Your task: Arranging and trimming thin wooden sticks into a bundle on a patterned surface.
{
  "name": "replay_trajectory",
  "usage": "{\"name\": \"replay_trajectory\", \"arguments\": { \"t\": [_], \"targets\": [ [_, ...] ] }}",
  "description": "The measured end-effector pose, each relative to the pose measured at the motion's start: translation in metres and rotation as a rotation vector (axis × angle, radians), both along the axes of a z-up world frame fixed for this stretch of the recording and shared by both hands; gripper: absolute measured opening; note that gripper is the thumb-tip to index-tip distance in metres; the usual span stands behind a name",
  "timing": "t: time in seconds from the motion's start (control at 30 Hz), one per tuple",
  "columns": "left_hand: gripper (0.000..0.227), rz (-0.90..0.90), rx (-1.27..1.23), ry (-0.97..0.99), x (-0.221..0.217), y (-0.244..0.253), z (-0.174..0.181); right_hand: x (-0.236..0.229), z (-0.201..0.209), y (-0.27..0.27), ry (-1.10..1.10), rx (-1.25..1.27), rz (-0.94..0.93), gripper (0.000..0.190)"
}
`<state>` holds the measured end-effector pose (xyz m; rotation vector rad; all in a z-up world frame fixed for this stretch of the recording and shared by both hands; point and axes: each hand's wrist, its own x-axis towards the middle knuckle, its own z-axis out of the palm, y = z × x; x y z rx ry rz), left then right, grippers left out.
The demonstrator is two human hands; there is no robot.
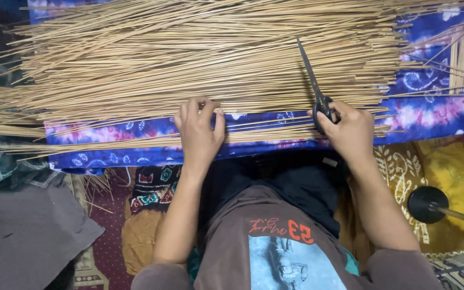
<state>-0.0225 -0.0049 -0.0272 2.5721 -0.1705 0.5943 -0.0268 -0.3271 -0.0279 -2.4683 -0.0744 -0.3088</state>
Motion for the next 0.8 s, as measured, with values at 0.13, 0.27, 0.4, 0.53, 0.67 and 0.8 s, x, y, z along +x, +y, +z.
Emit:
{"name": "replay_trajectory", "arguments": {
  "t": [0.13,0.27,0.4,0.53,0.67,0.8],
  "targets": [
    [0.010,-0.029,-0.027,-0.022,0.001,-0.016,0.006,0.000,0.008,-0.006,0.015,0.008,-0.014,0.017],
    [0.010,-0.090,-0.047,-0.031,0.006,-0.030,0.000,-0.002,0.006,-0.011,0.024,0.014,-0.047,0.018],
    [0.010,-0.160,-0.051,-0.007,0.011,-0.045,0.005,-0.004,0.008,-0.015,-0.005,0.024,-0.054,0.020],
    [0.010,-0.211,-0.051,0.004,0.016,-0.068,0.002,-0.005,-0.003,-0.026,-0.008,0.021,-0.081,0.020],
    [0.010,-0.268,-0.017,0.019,0.023,-0.081,-0.006,-0.004,-0.014,-0.037,-0.005,-0.014,-0.101,0.021],
    [0.009,-0.284,-0.010,0.038,0.022,-0.081,-0.012,0.016,-0.018,-0.043,-0.083,-0.181,-0.075,0.029]
  ]
}}
